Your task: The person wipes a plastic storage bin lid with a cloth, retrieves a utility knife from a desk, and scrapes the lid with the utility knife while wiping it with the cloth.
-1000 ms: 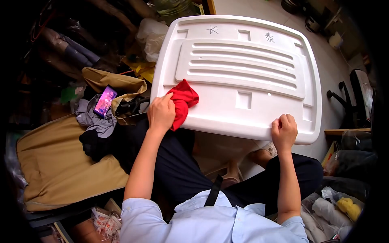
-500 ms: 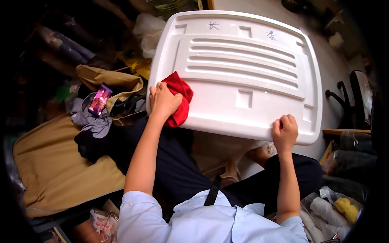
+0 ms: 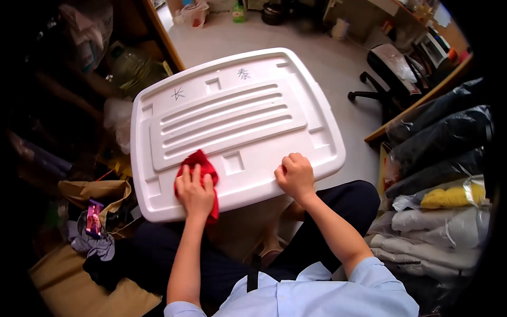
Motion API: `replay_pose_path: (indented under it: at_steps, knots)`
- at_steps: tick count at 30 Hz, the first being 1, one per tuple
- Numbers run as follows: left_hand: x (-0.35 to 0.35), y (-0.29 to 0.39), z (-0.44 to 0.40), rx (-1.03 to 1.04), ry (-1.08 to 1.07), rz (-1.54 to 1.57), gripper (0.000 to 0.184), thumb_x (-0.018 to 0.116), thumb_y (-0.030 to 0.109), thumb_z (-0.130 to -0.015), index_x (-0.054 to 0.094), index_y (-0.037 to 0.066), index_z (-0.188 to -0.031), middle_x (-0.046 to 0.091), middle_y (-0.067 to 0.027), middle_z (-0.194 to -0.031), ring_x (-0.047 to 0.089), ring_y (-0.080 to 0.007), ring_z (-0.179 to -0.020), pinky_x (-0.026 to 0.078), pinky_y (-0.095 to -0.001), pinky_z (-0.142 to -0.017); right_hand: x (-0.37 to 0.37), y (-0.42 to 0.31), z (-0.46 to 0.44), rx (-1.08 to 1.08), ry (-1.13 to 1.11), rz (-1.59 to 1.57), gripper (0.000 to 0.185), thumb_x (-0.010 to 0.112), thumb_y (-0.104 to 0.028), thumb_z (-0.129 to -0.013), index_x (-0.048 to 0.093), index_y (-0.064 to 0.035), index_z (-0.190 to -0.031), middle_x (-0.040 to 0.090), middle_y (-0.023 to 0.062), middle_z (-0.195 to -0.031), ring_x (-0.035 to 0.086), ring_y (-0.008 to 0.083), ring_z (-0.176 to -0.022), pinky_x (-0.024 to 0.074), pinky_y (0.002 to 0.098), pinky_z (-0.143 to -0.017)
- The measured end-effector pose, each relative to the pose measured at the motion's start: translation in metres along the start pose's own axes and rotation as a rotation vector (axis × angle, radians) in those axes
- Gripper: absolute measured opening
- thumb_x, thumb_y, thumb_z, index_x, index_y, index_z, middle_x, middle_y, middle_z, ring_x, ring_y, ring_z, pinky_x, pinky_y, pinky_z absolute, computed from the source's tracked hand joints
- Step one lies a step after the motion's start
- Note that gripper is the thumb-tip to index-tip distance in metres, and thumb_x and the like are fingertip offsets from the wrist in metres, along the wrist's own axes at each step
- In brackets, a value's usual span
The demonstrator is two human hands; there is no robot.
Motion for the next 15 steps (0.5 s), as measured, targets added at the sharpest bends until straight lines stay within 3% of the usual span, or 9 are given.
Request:
replay_pose_path:
  at_steps: [5,8,10,13,15]
  knots:
    - [0.015,0.058,-0.011,0.227,-0.176,0.179,0.038,0.066,0.03,-0.085,0.069,0.01,-0.118,0.058,-0.0182,-0.133,0.055,-0.0349,-0.112,0.047,-0.0438,-0.097,-0.002,0.001,0.002,-0.046,0.054,-0.012,0.012,0.062,-0.012,-0.072,0.056,-0.0052,-0.065,0.055,0.0108,-0.069,0.056,0.0299,-0.072,0.0442,0.0423,-0.064]
    - [0.005,0.042,-0.022,0.381,-0.261,0.301,0.032,0.071,0.02,-0.081,0.071,0.01,-0.111,0.06,-0.0148,-0.132,0.057,-0.0346,-0.111,0.046,-0.0428,-0.098,-0.006,0.008,0.004,0.011,0.014,-0.173,0.013,0.063,-0.011,-0.073,0.055,-0.0055,-0.065,0.055,0.0104,-0.07,0.056,0.0297,-0.073,0.0441,0.0421,-0.065]
    - [-0.009,0.017,-0.029,0.421,-0.184,0.165,0.032,0.073,0.01,-0.075,0.072,0.012,-0.107,0.06,-0.0135,-0.132,0.059,-0.0336,-0.107,0.049,-0.0424,-0.093,-0.024,0.003,0.007,-0.025,0.085,-0.198,0.014,0.065,-0.01,-0.074,0.054,-0.0055,-0.065,0.055,0.0098,-0.072,0.056,0.0294,-0.073,0.0438,0.0415,-0.065]
    - [-0.014,-0.023,-0.023,0.351,-0.187,0.015,0.028,0.068,0.009,-0.078,0.071,0.009,-0.106,0.057,-0.0151,-0.134,0.057,-0.0344,-0.11,0.044,-0.0463,-0.097,-0.046,-0.041,0.011,-0.249,-0.057,-0.172,0.012,0.065,-0.009,-0.072,0.054,-0.0067,-0.069,0.054,0.0095,-0.073,0.056,0.0295,-0.074,0.0438,0.0411,-0.067]
    - [-0.03,-0.011,-0.019,0.412,-0.126,-0.03,0.03,0.066,0.013,-0.081,0.068,0.006,-0.11,0.055,-0.0178,-0.134,0.053,-0.0355,-0.115,0.038,-0.0498,-0.103,-0.019,-0.072,0.02,-0.387,-0.217,-0.416,0.013,0.067,-0.011,-0.072,0.055,-0.0097,-0.072,0.055,0.0076,-0.075,0.057,0.0287,-0.072,0.0452,0.0407,-0.066]
Point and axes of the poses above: each hand's wrist, its own z-axis away from the middle knuckle, its own x-axis out of the palm, y = z × x, the point moved 6 cm from there along -z, towards the middle knuckle
